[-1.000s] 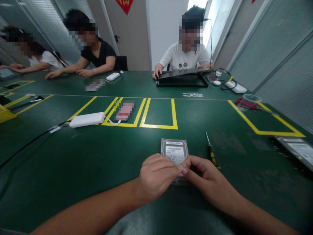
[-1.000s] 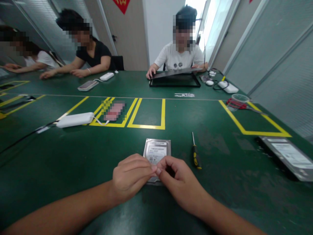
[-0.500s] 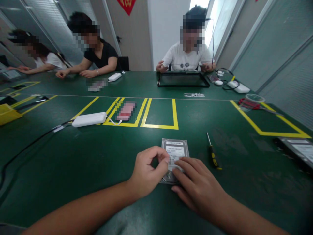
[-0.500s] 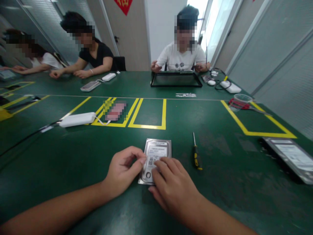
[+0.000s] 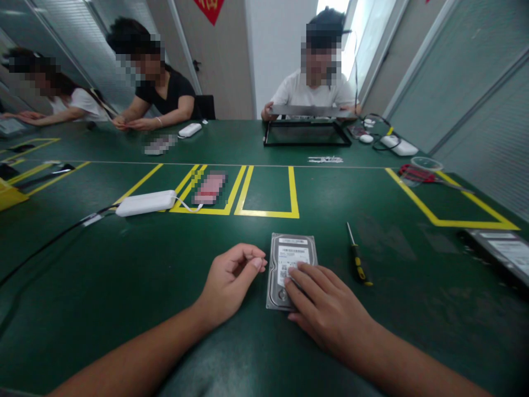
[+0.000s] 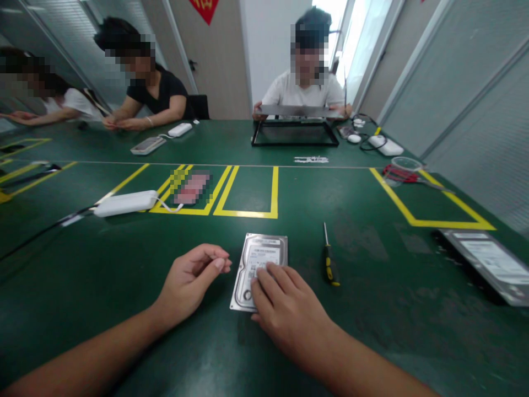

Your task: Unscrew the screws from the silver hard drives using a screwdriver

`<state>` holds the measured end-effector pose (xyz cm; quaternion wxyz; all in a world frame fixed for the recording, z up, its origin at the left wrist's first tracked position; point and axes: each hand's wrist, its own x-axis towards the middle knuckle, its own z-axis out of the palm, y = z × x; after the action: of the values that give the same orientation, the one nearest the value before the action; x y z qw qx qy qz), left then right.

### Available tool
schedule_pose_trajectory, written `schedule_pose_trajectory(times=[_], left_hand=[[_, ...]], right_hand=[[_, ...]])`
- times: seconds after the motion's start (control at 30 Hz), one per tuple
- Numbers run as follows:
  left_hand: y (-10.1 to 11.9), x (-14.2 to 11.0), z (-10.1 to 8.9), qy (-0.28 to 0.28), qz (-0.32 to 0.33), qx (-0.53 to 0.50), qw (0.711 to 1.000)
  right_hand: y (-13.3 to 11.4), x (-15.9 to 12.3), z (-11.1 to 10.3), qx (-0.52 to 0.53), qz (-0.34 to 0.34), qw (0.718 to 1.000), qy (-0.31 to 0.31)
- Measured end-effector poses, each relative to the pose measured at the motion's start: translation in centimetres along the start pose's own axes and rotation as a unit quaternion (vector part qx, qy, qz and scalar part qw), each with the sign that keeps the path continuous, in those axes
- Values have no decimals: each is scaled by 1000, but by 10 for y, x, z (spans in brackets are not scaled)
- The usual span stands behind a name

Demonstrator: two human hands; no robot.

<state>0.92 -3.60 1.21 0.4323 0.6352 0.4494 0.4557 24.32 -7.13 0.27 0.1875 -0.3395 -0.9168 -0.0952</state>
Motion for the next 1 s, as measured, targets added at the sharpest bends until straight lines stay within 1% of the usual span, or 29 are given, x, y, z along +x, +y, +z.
schedule_pose_trajectory(times=[0.2, 0.37, 0.47, 0.63, 0.7, 0.8, 1.0], left_hand=[[1, 4, -8, -14, 21, 65, 998], [-3, 3, -11, -60, 47, 67, 995], [-6, 2, -11, -77, 60, 78, 992], [1, 5, -12, -112, 56, 111, 986], [5, 7, -12, -134, 73, 133, 979], [9, 9, -14, -162, 124, 167, 965], [4, 7, -13, -222, 195, 193, 936]], right_hand=[[5, 2, -1, 0, 3, 1000, 0], [10, 3, 2, 6, 8, 1000, -6], [13, 4, 3, 5, 10, 1000, -9], [17, 5, 2, 6, 12, 1000, -18], [18, 5, 3, 10, 14, 1000, -22], [19, 4, 4, 11, 15, 1000, -16], [22, 4, 8, 12, 12, 1000, -8]])
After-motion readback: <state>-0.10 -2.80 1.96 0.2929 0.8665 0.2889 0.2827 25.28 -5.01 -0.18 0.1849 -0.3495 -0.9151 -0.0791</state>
